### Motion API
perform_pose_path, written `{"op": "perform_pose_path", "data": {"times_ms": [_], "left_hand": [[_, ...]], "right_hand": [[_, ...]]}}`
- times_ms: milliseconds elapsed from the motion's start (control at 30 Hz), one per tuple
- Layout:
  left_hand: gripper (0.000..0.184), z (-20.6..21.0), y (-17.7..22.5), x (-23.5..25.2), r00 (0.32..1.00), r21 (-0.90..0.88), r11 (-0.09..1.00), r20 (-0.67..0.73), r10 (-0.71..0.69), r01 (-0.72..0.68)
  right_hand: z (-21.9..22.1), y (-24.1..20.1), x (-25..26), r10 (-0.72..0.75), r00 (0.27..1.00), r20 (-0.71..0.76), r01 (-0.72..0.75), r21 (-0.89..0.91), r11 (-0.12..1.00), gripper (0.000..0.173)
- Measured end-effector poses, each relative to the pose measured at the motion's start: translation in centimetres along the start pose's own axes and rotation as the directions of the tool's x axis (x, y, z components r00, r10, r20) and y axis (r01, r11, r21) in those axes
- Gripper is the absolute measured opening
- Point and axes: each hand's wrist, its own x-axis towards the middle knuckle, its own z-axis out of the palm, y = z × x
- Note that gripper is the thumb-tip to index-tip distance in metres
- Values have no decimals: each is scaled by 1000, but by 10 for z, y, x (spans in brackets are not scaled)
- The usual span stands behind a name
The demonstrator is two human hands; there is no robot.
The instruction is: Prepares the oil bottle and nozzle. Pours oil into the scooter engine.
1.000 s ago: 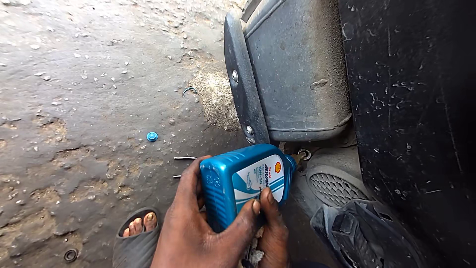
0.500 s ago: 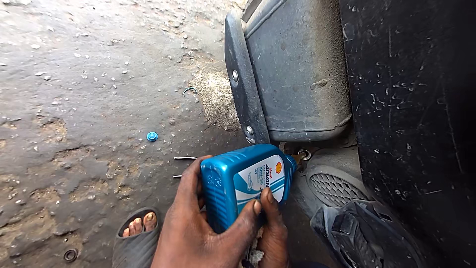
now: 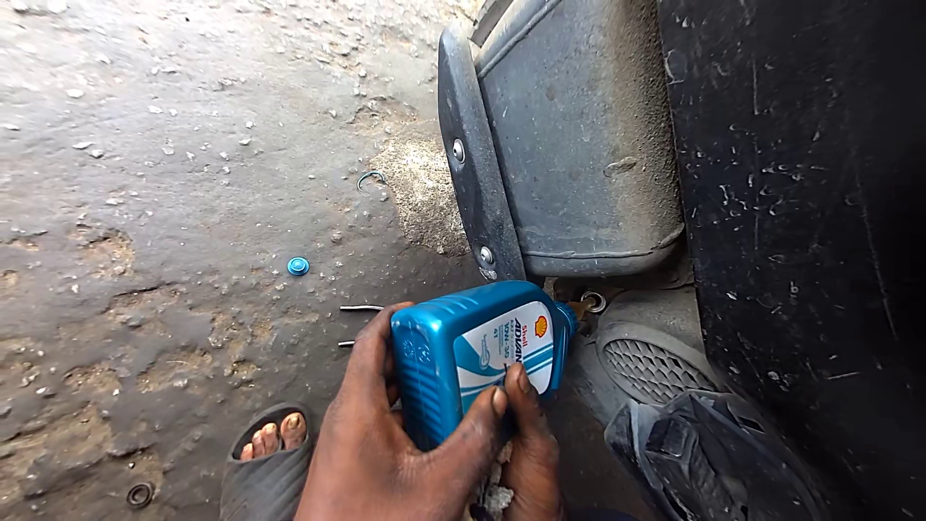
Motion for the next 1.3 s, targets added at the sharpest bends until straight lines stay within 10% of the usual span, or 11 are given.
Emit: {"op": "perform_pose_path", "data": {"times_ms": [1300], "left_hand": [[88,1,3,0,1000,17,1000,-6,-10,10]], "right_hand": [[4,-1,-2,-18,1000,-24,18,-13,1000,31]]}}
